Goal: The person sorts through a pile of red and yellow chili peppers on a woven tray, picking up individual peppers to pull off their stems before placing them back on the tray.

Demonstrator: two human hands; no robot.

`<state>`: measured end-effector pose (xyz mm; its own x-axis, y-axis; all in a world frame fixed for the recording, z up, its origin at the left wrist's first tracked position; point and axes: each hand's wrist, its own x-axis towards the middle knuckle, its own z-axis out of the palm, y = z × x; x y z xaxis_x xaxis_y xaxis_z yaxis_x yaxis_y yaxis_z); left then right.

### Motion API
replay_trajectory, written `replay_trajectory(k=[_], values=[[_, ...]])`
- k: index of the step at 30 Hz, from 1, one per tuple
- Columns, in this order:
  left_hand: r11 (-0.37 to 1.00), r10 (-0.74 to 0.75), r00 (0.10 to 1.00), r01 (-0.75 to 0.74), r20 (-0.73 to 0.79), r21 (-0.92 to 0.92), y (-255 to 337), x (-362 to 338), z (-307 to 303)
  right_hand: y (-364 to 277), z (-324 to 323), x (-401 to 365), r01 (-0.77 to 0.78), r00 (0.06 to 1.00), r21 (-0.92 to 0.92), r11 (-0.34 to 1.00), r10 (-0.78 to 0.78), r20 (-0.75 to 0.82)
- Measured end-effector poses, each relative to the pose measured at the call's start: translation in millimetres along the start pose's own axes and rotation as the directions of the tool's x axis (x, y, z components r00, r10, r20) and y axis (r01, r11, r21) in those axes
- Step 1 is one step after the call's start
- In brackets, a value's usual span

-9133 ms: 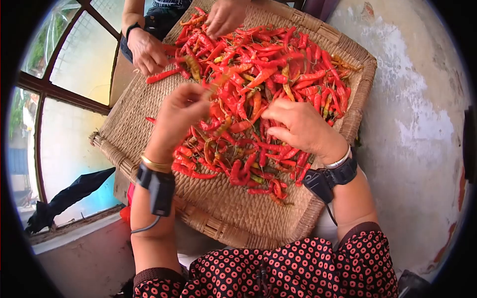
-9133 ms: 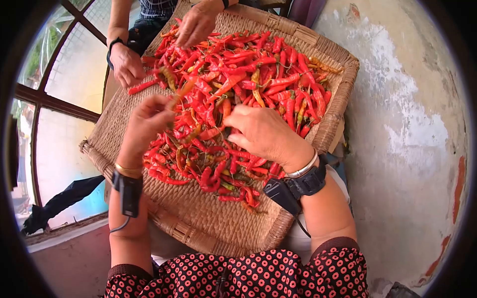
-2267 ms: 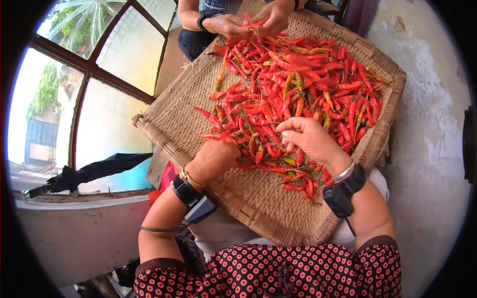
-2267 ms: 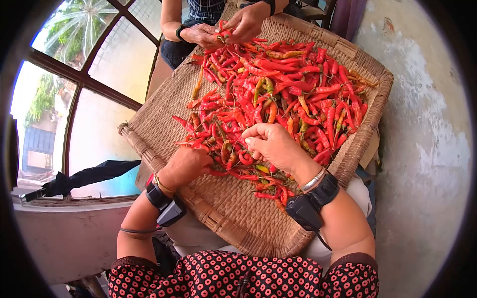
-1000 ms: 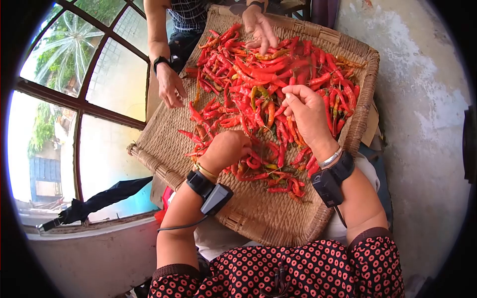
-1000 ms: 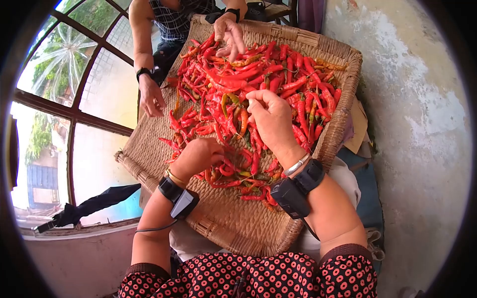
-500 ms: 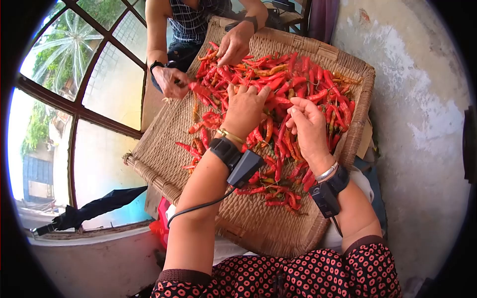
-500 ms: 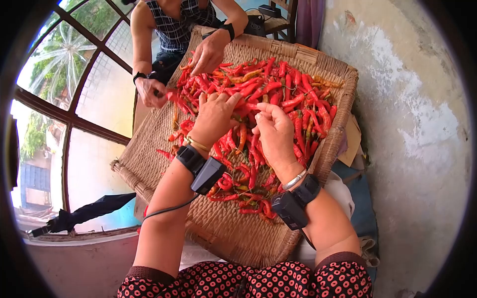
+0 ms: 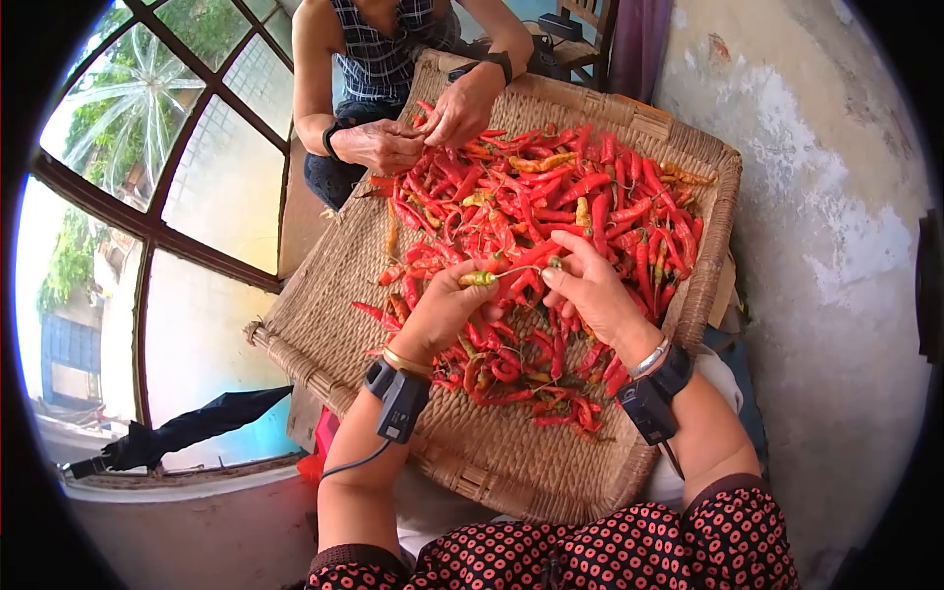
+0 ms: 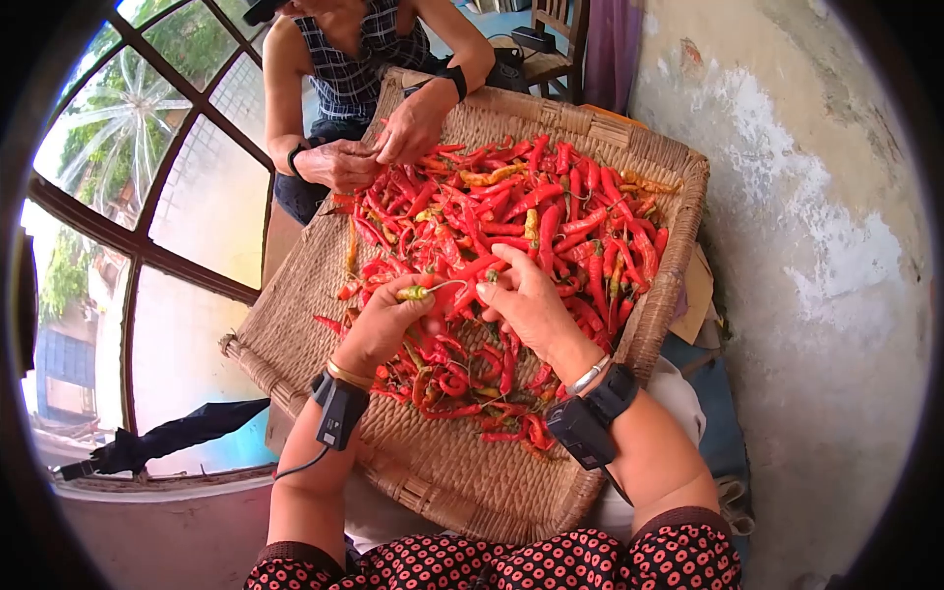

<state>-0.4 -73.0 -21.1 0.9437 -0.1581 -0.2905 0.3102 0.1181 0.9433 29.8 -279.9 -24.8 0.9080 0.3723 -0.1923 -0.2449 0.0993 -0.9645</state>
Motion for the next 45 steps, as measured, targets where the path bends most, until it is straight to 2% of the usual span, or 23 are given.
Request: replay_trajectory(k=[2, 4, 5, 8, 11, 13, 14, 16, 18, 20, 22, 23, 26, 28, 31, 34, 36, 37, 38, 40, 41, 42, 45], values=[[0.989, -0.14, 0.989, 0.142, 0.051, -0.036, -1.9, -2.9, -5.8, 2.1, 0.9, 0.3, -0.042, 0.998, -0.054, 0.998, 0.045, 0.047], [0.988, -0.155, 0.987, 0.154, 0.034, 0.027, 2.4, -1.6, -16.1, 7.5, 0.8, 5.0, 0.02, 0.998, -0.168, 0.986, -0.011, 0.058], [0.993, -0.093, 0.995, 0.096, -0.043, 0.066, 2.3, -0.4, -25.4, 6.3, 2.4, 3.4, 0.042, 0.999, -0.072, 0.997, -0.041, 0.013], [0.988, 0.03, 0.958, 0.015, -0.284, 0.156, 14.2, -3.2, -48.5, 6.3, -0.7, 4.2, 0.051, 0.998, -0.078, 0.996, -0.052, -0.019], [0.989, 0.135, 0.926, -0.104, -0.353, 0.107, 8.9, -1.4, -82.4, 7.0, 0.8, 3.6, 0.067, 0.998, -0.111, 0.992, -0.069, -0.008], [0.959, 0.277, 0.766, -0.188, -0.58, 0.21, 10.1, -1.9, -88.8, 5.7, 2.3, 1.8, 0.069, 0.997, -0.123, 0.99, -0.072, -0.023], [0.96, 0.274, 0.76, -0.183, -0.589, 0.211, 4.4, -2.5, -99.6, 4.8, 3.8, 0.5, 0.07, 0.996, -0.133, 0.989, -0.076, -0.04], [0.901, 0.373, 0.755, -0.154, -0.54, 0.406, 4.0, -7.0, -117.5, 0.4, 6.1, -1.0, 0.099, 0.994, -0.146, 0.984, -0.105, -0.036], [0.909, 0.357, 0.746, -0.137, -0.562, 0.394, 10.2, -15.2, -120.0, -1.2, 5.6, -4.2, 0.102, 0.992, -0.173, 0.98, -0.113, -0.054], [0.964, 0.158, 0.824, -0.009, -0.544, 0.267, 16.9, -22.9, -119.3, -8.1, 7.8, -8.3, 0.108, 0.993, -0.141, 0.984, -0.114, -0.04], [0.959, 0.127, 0.822, 0.042, -0.556, 0.281, 13.7, -21.8, -126.9, -7.5, 6.2, -11.0, 0.13, 0.99, -0.097, 0.987, -0.123, 0.071], [0.967, 0.121, 0.802, 0.037, -0.584, 0.252, 9.2, -20.9, -130.8, -5.9, 7.1, -10.6, 0.18, 0.981, -0.115, 0.977, -0.17, 0.094], [0.975, 0.14, 0.762, 0.006, -0.632, 0.222, -1.9, -12.5, -139.9, -7.2, 11.7, -13.2, 0.143, 0.986, -0.087, 0.986, -0.134, 0.102], [0.992, 0.122, 0.642, -0.076, -0.757, 0.096, -7.4, -5.9, -140.0, -11.0, 9.9, -13.5, 0.122, 0.986, -0.09, 0.988, -0.11, 0.127], [0.986, 0.156, 0.67, -0.07, -0.726, 0.148, -8.3, -13.3, -148.1, -6.1, 9.4, -13.3, 0.168, 0.978, -0.007, 0.986, -0.166, 0.123], [0.965, 0.192, 0.728, -0.02, -0.658, 0.26, 11.8, -21.0, -126.3, -9.3, 4.8, -12.2, 0.087, 0.982, 0.018, 0.996, -0.089, 0.168], [0.913, 0.053, 0.867, 0.159, -0.495, 0.376, 19.0, -24.9, -102.5, -8.3, 5.3, -12.8, 0.091, 0.981, -0.001, 0.996, -0.09, 0.171], [0.886, 0.047, 0.886, 0.176, -0.46, 0.43, 21.9, -26.4, -90.4, -6.9, 4.8, -11.9, 0.089, 0.975, -0.022, 0.996, -0.083, 0.204], [0.884, 0.044, 0.887, 0.18, -0.459, 0.432, 15.8, -23.2, -94.0, -5.7, 5.0, -11.4, 0.087, 0.969, -0.04, 0.995, -0.075, 0.236], [0.933, 0.126, 0.9, 0.036, -0.417, 0.359, 5.3, -14.3, -96.6, -5.2, 5.0, -12.3, 0.059, 0.968, -0.055, 0.997, -0.044, 0.247], [0.907, 0.094, 0.871, 0.126, -0.482, 0.403, 5.9, -15.0, -104.0, -5.9, 5.6, -12.5, 0.053, 0.956, -0.087, 0.995, -0.026, 0.291], [0.932, 0.162, 0.851, 0.035, -0.5, 0.361, 8.2, -15.2, -104.9, -7.2, 6.3, -12.2, 0.051, 0.942, -0.12, 0.991, -0.008, 0.334], [0.962, 0.163, 0.786, 0.007, -0.596, 0.272, 9.5, -18.3, -125.0, -10.3, 9.2, -12.2, 0.046, 0.935, -0.154, 0.987, 0.012, 0.354]])
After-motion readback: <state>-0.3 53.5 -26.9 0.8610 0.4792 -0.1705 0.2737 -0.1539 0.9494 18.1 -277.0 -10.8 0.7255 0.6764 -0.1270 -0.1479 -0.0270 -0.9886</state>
